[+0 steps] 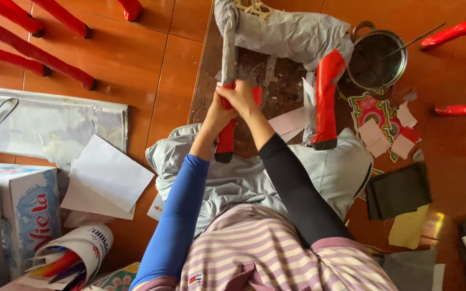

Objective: Decorating a paper maché giraffe figure by gluing colored paper strips onto its frame.

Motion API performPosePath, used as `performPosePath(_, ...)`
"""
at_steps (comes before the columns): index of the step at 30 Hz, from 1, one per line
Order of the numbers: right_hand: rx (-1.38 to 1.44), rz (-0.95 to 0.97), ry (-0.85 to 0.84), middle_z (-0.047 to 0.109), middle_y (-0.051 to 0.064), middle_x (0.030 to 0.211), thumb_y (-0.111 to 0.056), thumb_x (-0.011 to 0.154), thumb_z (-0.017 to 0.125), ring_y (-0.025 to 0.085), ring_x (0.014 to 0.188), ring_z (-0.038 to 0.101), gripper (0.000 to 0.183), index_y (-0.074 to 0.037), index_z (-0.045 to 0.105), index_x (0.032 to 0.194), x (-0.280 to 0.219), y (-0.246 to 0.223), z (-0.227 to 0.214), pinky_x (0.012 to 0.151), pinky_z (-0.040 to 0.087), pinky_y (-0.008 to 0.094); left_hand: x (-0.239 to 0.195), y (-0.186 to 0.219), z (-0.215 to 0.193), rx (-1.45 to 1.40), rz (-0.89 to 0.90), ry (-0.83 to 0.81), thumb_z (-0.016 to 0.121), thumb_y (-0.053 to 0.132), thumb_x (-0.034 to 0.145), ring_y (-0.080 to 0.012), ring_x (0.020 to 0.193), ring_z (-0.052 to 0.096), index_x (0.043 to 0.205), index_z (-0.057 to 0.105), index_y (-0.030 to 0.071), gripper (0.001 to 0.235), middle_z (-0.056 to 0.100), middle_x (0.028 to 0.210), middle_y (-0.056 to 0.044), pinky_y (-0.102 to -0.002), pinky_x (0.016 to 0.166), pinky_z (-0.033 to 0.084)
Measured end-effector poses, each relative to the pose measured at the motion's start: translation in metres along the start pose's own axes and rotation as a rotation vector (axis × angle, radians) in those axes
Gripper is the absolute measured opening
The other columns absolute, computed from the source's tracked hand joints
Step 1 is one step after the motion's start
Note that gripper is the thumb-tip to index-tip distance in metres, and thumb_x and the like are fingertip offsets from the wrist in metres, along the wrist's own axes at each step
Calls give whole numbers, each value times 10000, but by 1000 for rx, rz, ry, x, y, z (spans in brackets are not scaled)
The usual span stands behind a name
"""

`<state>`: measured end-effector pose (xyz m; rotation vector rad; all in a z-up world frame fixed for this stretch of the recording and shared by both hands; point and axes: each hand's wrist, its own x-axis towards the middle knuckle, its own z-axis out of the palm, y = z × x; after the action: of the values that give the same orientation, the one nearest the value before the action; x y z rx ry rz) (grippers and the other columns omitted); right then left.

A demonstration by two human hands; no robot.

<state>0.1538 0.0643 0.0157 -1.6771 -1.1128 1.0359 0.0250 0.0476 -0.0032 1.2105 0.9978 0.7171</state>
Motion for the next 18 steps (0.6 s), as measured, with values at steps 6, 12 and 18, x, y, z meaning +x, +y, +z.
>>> performPosePath(6, 572, 304, -107, 751, 160, 861, -146, 801, 804, 218, 708, 713, 235, 52, 715, 892, 9, 37, 15, 617, 584, 358, -25, 41, -9, -116, -115, -123, 769, 5, 834, -204, 910, 690, 1627, -41, 128, 1140, 641, 1185, -163, -365, 728, 628)
performPosePath(12, 879, 281, -212, 704, 83, 799, -129, 881, 726, 204, 669, 690, 220, 21, 632, 1012, 7, 50, 22, 606, 597, 374, -20, 16, -24, -75, 156, -77, 718, 3, 948, -212, 1089, 633, 1615, -196, 240, 1156, 596, 1314, -181, -365, 915, 578)
performPosePath(18, 930, 180, -167, 695, 136, 927, -131, 866, 676, 248, 729, 735, 294, -71, 558, 1129, -28, -45, 3, 637, 637, 380, 45, 90, -46, 369, 425, 644, 697, -33, 946, -289, 955, 815, 1598, 360, 250, 787, 785, 1078, -160, -389, 794, 661)
